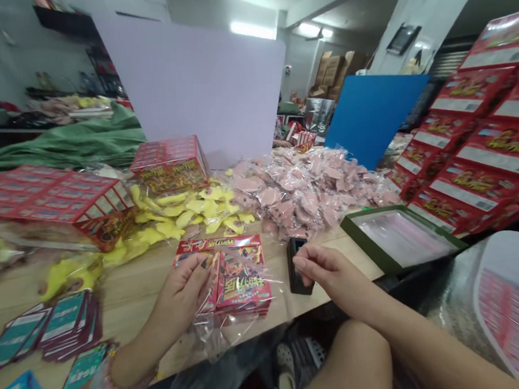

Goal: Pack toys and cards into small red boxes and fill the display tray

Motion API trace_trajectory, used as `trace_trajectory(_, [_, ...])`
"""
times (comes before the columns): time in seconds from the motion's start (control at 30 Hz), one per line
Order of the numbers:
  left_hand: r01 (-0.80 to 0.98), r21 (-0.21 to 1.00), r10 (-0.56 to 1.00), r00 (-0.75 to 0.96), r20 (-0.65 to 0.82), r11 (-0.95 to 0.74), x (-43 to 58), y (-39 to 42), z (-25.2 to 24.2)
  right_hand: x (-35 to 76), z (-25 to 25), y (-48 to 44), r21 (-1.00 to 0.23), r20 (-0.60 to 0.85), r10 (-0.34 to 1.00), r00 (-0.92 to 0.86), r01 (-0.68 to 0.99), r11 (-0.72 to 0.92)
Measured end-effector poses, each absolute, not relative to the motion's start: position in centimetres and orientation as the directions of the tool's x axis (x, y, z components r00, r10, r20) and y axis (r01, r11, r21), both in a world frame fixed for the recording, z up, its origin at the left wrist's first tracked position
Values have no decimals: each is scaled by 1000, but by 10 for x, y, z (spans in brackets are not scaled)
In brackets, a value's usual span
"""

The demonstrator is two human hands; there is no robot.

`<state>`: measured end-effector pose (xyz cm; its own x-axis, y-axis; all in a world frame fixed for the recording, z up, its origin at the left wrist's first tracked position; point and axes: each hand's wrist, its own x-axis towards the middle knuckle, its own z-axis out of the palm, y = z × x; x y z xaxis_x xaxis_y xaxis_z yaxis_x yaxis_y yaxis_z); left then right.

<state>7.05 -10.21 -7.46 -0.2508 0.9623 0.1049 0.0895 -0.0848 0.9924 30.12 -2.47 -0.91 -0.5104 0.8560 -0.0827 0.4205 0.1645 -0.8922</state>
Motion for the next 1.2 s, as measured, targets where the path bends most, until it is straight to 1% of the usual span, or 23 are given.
trace_trajectory(0.07, [121, 988, 972, -200, 123, -101, 71, -97, -68, 297, -9, -25, -915, -28, 854, -520, 357, 188])
trace_trajectory(0.1, [142, 984, 976, -170, 133, -110, 73, -95, -64, 293, -10, -25, -940, -32, 838, -544, 301, 160])
trace_trajectory(0.2, [182, 975, 987, -79, 141, -125, 80, -92, -58, 273, -18, -24, -991, -98, 773, -627, 129, -21])
trace_trajectory(0.27, [177, 979, 993, -40, 110, -101, 81, -92, -56, 257, -24, -25, -992, -125, 770, -626, 60, -112])
trace_trajectory(0.37, [154, 986, 996, -49, 72, -64, 74, -96, -57, 237, -33, -28, -982, -139, 779, -611, -18, -189])
trace_trajectory(0.47, [167, 985, 995, -90, 50, -34, 62, -105, -58, 225, -39, -33, -949, -191, 727, -659, -66, -309])
trace_trajectory(0.53, [187, 982, 993, -112, 43, -21, 57, -111, -57, 219, -43, -36, -941, -188, 704, -685, -81, -330])
trace_trajectory(0.6, [206, 978, 990, -133, 50, -22, 56, -115, -54, 214, -45, -38, -952, -160, 698, -698, -77, -296])
trace_trajectory(0.67, [215, 976, 987, -142, 75, -43, 57, -117, -48, 210, -45, -40, -967, -154, 686, -712, -35, -253])
trace_trajectory(0.8, [192, 978, 985, -130, 112, -86, 64, -114, -39, 208, -42, -42, -970, -224, 640, -735, 106, -218])
trace_trajectory(0.97, [236, 964, 958, -222, 179, -126, 60, -110, -44, 215, -49, -46, -968, -240, 620, -747, 138, -208])
trace_trajectory(1.07, [240, 966, 946, -278, 167, -100, 45, -109, -50, 232, -59, -53, -961, -269, 561, -783, 178, -213])
trace_trajectory(1.13, [284, 955, 927, -329, 180, -84, 34, -110, -52, 248, -65, -58, -955, -281, 510, -813, 186, -229])
trace_trajectory(1.2, [349, 934, 908, -361, 211, -78, 26, -111, -49, 264, -64, -64, -953, -263, 467, -844, 152, -262])
